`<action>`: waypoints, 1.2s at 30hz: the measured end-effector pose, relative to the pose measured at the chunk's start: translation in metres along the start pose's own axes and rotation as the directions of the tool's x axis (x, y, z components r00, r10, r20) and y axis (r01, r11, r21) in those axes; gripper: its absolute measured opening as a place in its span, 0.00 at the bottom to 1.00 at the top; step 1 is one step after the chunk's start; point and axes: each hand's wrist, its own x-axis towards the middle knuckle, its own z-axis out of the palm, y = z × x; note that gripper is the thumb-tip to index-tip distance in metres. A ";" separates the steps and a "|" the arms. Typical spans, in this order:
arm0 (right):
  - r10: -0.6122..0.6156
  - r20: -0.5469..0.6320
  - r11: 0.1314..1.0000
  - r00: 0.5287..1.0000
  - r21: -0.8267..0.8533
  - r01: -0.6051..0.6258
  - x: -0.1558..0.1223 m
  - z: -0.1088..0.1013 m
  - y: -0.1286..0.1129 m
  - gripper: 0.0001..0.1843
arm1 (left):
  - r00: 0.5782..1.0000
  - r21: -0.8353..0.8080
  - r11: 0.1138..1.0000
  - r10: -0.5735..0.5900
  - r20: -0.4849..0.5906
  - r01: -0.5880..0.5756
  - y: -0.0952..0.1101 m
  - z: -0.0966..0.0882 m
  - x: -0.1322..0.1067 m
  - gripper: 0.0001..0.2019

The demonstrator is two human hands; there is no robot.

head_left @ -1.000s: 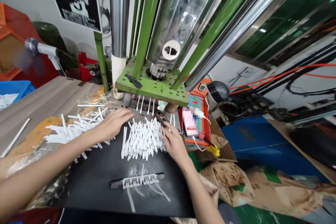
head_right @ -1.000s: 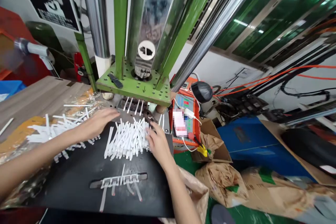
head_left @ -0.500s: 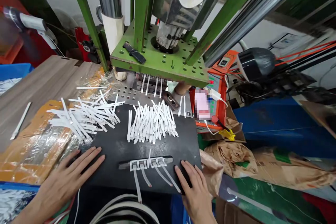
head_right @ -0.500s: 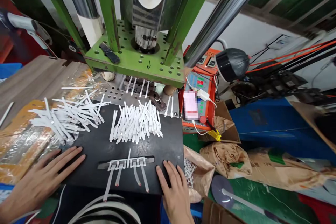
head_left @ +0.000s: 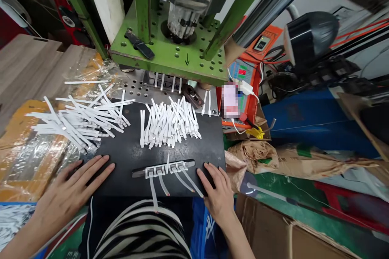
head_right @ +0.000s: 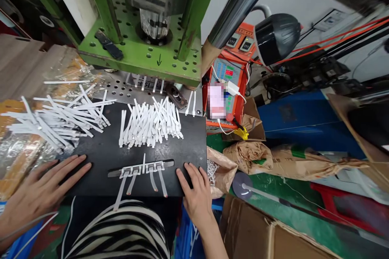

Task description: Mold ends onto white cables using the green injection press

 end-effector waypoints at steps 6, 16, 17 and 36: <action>0.027 -0.005 0.999 1.000 0.019 -0.027 0.001 -0.002 -0.001 0.40 | 0.999 -0.044 0.999 -0.030 -0.011 0.029 0.005 -0.004 0.002 0.40; 0.044 0.026 0.994 0.999 0.101 -0.047 0.002 -0.013 0.000 0.34 | 0.999 0.017 0.999 0.034 -0.014 -0.034 -0.008 0.000 0.001 0.32; 0.035 0.042 0.986 0.999 0.163 -0.042 0.004 -0.017 0.000 0.32 | 0.999 0.004 0.999 0.036 -0.037 -0.036 -0.007 -0.002 0.004 0.30; -0.053 -0.012 0.764 0.999 0.644 0.048 0.164 -0.007 -0.025 0.20 | 0.969 -0.229 0.944 0.248 0.012 -0.239 0.039 0.002 0.084 0.16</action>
